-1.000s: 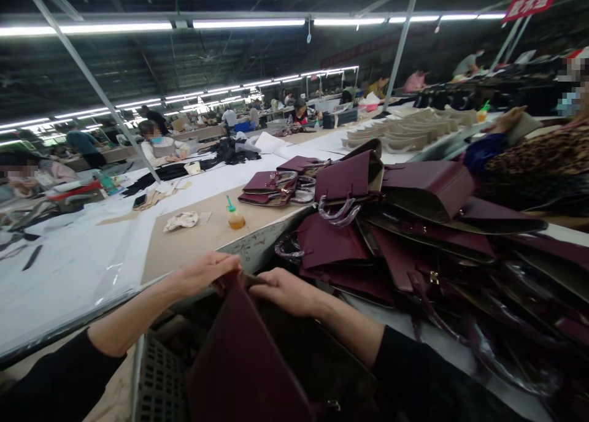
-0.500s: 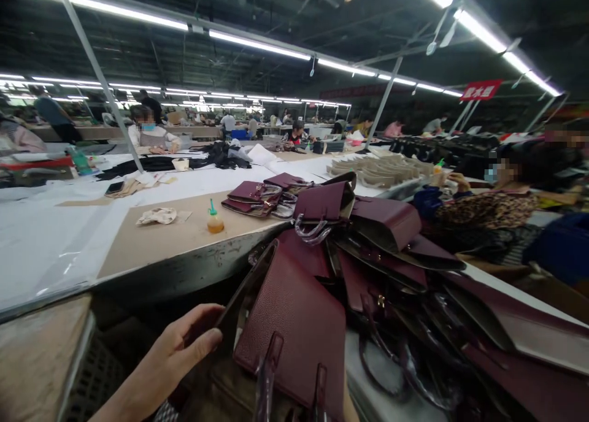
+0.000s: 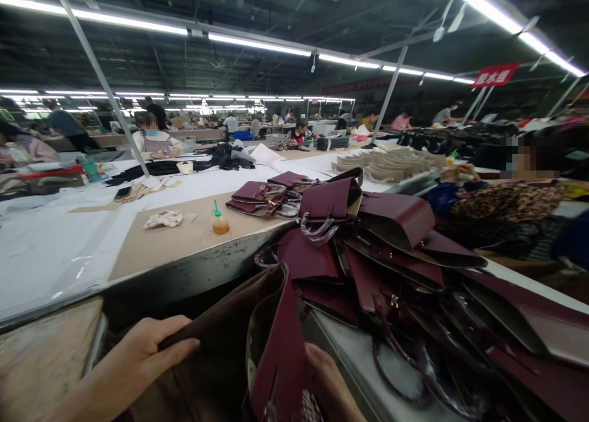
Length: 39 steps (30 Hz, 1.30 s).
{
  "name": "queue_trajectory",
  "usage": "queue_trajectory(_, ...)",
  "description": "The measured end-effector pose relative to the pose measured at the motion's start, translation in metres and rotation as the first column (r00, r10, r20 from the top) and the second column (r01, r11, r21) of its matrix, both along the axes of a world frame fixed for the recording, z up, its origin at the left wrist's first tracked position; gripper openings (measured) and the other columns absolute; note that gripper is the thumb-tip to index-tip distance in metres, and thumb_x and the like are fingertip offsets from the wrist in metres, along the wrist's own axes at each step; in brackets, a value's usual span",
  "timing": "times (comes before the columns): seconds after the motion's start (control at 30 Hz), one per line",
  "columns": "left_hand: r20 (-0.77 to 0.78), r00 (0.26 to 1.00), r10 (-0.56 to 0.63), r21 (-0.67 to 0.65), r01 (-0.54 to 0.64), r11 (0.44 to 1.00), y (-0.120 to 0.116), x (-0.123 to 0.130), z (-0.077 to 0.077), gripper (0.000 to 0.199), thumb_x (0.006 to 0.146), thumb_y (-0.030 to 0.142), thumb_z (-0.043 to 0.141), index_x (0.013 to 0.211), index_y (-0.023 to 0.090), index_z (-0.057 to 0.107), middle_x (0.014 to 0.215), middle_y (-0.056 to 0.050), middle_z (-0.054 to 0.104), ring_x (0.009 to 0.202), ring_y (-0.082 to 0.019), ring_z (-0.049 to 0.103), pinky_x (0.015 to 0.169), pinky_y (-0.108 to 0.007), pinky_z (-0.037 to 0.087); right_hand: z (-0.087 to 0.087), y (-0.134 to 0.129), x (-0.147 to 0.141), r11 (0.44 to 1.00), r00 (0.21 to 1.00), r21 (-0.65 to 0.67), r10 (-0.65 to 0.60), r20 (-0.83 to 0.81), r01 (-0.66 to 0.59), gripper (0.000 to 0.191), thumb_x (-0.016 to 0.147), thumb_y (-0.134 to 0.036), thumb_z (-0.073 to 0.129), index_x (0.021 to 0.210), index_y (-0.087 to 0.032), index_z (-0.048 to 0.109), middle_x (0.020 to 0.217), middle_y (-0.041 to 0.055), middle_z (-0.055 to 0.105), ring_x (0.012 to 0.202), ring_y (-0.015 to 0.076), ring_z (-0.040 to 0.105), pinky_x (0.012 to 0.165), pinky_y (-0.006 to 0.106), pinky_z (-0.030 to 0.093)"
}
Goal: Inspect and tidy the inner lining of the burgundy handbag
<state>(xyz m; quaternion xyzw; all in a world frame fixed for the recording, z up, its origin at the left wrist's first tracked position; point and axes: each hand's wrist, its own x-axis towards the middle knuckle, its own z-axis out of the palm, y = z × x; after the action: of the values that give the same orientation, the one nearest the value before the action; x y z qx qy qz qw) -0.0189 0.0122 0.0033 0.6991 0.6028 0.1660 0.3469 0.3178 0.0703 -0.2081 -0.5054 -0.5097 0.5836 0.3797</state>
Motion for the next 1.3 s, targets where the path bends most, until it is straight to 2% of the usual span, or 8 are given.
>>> queue_trajectory(0.1, -0.161, 0.985, -0.059, -0.035, 0.054, 0.998, 0.002, -0.009, 0.008, 0.035, 0.087, 0.054, 0.055, 0.076, 0.022, 0.065, 0.074, 0.003, 0.063, 0.076, -0.017, 0.057, 0.065, -0.026, 0.033, 0.016, -0.007, 0.026, 0.968, 0.973, -0.111, -0.231, -0.025, 0.227, 0.056, 0.081, -0.065, 0.061, 0.112, -0.019, 0.059, 0.114, 0.0172, 0.066, 0.106, 0.0324, 0.064, 0.089, 0.046, 0.052)
queue_trajectory(0.17, -0.182, 0.979, -0.088, -0.079, 0.074, 0.994, 0.004, -0.008, 0.002, 0.034, 0.087, 0.052, 0.056, 0.073, 0.021, 0.062, 0.074, 0.003, 0.062, 0.077, -0.017, 0.057, 0.065, -0.026, 0.033, 0.054, 0.007, 0.028, 0.968, 0.972, 0.092, -0.233, 0.008, 0.232, 0.051, 0.085, -0.059, 0.062, 0.116, -0.019, 0.059, 0.117, 0.0154, 0.063, 0.109, 0.0307, 0.06, 0.096, 0.047, 0.047)
queue_trajectory(0.23, -0.168, 0.982, -0.084, -0.107, 0.067, 0.992, 0.005, -0.006, -0.006, 0.032, 0.087, 0.05, 0.056, 0.074, 0.021, 0.061, 0.074, 0.004, 0.062, 0.075, -0.016, 0.057, 0.064, -0.027, 0.032, 0.101, 0.026, 0.012, 0.95, 0.996, 0.304, -0.082, 0.03, 0.069, 0.035, 0.091, -0.049, 0.06, 0.112, -0.021, 0.064, 0.122, 0.0114, 0.06, 0.113, 0.0271, 0.057, 0.101, 0.045, 0.043)
queue_trajectory(0.37, -0.165, 0.984, -0.061, -0.108, 0.043, 0.993, 0.005, -0.007, -0.013, 0.028, 0.088, 0.047, 0.056, 0.076, 0.022, 0.062, 0.074, 0.005, 0.063, 0.075, -0.015, 0.058, 0.066, -0.027, 0.031, 0.168, 0.053, -0.053, 0.683, 0.885, 0.566, 0.393, 0.249, -0.462, 0.02, 0.089, -0.033, 0.07, 0.106, -0.025, 0.071, 0.138, 0.0066, 0.048, 0.129, 0.0238, 0.043, 0.113, 0.039, 0.032)
queue_trajectory(0.5, -0.166, 0.984, -0.064, -0.086, 0.05, 0.995, 0.006, -0.016, -0.014, 0.026, 0.089, 0.044, 0.057, 0.075, 0.022, 0.061, 0.071, 0.006, 0.062, 0.07, -0.013, 0.056, 0.063, -0.027, 0.029, 0.182, 0.079, -0.106, 0.468, 0.66, 0.486, 0.649, 0.378, -0.738, 0.022, 0.082, -0.028, 0.078, 0.103, -0.022, 0.073, 0.127, 0.0053, 0.056, 0.114, 0.0192, 0.054, 0.1, 0.031, 0.042)
queue_trajectory(0.67, -0.1, 0.995, -0.017, -0.081, 0.009, 0.997, 0.017, -0.033, -0.023, 0.023, 0.087, 0.04, 0.059, 0.075, 0.02, 0.062, 0.069, 0.006, 0.061, 0.065, -0.011, 0.054, 0.059, -0.025, 0.03, 0.163, 0.117, -0.134, 0.38, 0.489, 0.333, 0.795, 0.359, -0.863, 0.021, 0.079, -0.034, 0.079, 0.086, -0.015, 0.073, 0.099, 0.0037, 0.066, 0.091, 0.0169, 0.061, 0.082, 0.026, 0.047)
queue_trajectory(1.0, 0.253, 0.867, 0.429, -0.202, -0.386, 0.9, -0.019, -0.079, -0.053, 0.041, 0.088, 0.046, 0.058, 0.124, 0.028, 0.058, 0.123, 0.0, 0.065, 0.113, -0.022, 0.057, 0.095, -0.028, 0.045, 0.135, 0.124, -0.158, 0.53, 0.562, 0.193, 0.746, 0.356, -0.826, 0.019, 0.086, -0.039, 0.07, 0.091, -0.021, 0.073, 0.1, 0.0007, 0.067, 0.095, 0.0185, 0.06, 0.085, 0.026, 0.043)
queue_trajectory(1.3, 0.336, 0.706, 0.623, -0.304, -0.545, 0.781, -0.018, -0.074, -0.057, 0.044, 0.083, 0.054, 0.06, 0.112, 0.021, 0.065, 0.103, -0.004, 0.07, 0.096, -0.022, 0.061, 0.082, -0.029, 0.046, 0.124, 0.12, -0.172, 0.66, 0.655, 0.201, 0.564, 0.503, -0.724, 0.023, 0.075, -0.034, 0.077, 0.063, -0.019, 0.064, 0.092, -0.0018, 0.069, 0.082, 0.0175, 0.061, 0.074, 0.028, 0.042)
